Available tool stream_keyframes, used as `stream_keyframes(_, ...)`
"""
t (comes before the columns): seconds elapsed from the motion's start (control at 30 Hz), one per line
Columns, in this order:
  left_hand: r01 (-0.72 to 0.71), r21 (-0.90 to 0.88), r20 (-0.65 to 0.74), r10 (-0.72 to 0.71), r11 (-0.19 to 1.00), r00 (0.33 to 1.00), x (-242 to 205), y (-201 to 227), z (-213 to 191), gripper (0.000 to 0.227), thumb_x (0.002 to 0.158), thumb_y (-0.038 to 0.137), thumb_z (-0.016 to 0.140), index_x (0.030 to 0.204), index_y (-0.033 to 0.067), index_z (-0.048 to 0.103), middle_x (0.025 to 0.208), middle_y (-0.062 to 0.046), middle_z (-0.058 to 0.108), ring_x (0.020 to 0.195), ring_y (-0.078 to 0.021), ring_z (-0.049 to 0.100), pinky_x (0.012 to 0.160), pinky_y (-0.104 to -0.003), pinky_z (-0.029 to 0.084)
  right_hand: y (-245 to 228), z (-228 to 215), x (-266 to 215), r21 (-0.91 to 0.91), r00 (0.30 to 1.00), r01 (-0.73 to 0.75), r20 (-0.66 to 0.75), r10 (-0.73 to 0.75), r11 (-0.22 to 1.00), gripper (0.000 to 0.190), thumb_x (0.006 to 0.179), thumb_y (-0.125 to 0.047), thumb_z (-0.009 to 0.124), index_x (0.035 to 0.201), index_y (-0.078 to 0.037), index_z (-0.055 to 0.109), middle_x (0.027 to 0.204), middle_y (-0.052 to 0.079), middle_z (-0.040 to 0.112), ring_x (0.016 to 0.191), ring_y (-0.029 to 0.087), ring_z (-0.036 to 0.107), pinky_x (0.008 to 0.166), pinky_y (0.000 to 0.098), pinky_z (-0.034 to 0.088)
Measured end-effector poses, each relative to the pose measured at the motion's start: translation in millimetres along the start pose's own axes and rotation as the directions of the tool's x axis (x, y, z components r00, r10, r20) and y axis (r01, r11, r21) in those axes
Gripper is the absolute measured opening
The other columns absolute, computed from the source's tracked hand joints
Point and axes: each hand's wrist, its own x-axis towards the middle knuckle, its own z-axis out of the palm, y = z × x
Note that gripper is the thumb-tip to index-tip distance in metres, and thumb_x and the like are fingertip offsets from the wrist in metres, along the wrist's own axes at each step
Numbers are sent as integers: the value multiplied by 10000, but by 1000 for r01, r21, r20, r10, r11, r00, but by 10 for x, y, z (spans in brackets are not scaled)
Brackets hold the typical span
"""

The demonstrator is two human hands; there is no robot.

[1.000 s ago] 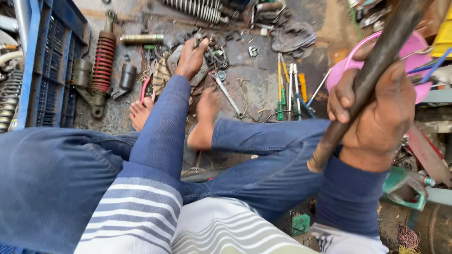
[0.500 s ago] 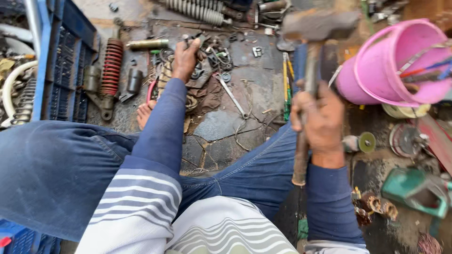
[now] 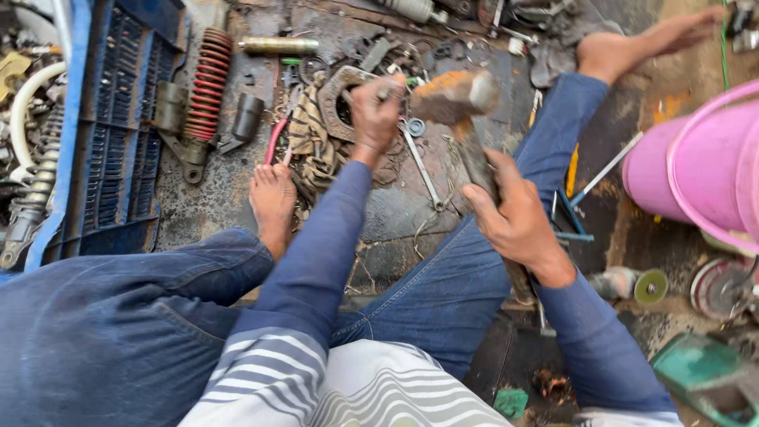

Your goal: The person is sitting on the floor in a workshop, using a hammer and a metal rod to work on a mechanical part. They repeatedly strike the part with the hammer while holding it in place with the rod.

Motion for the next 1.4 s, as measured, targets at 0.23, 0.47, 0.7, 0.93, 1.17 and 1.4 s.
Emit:
stream_keyframes(0.23,106,35,-163,-99,994,982,51,331,64,266,987,225,658,828,13,644,738,-172,596,648,-330,600,622,-416,456,-128,162,162,90,1000,1,-30,2,996,510,1034,-93,598,1486,34,398,774,43,546,566,84,507,485,243,419)
stream_keyframes(0.47,146,68,-210,-129,987,969,108,319,-99,392,919,259,740,696,26,517,620,-122,493,530,-288,492,544,-421,366,-217,341,233,138,998,-41,-49,48,990,493,1081,-97,538,1527,15,360,838,57,562,593,90,512,516,227,428)
stream_keyframes(0.7,132,59,-154,-121,990,981,37,110,-78,245,887,137,718,708,60,568,649,-51,593,519,-191,539,526,-370,404,-322,445,246,65,1000,16,1,-16,998,621,1109,-117,494,1659,-90,207,817,46,566,577,72,494,501,209,417)
stream_keyframes(0.93,-22,-19,-220,17,1000,975,-14,28,-46,92,760,16,614,812,81,655,787,-48,687,619,-146,648,569,-330,525,-522,471,244,-137,998,64,2,-64,988,612,1090,-106,514,1651,-72,272,748,6,595,562,58,514,496,223,446)
stream_keyframes(1.17,106,54,-130,-98,993,987,10,16,-81,122,789,-23,617,691,30,567,601,-69,562,531,-185,551,529,-381,423,-573,521,321,-232,993,115,22,-113,966,600,1078,-111,545,1629,-42,317,735,15,587,581,63,542,526,246,462)
stream_keyframes(1.4,11,-65,-176,-22,998,984,6,211,-179,39,779,-18,614,799,11,597,667,-101,548,559,-208,541,542,-365,421,-624,528,357,-292,996,82,-1,-86,953,604,1071,-119,552,1629,-46,331,698,40,571,550,121,530,522,289,465)
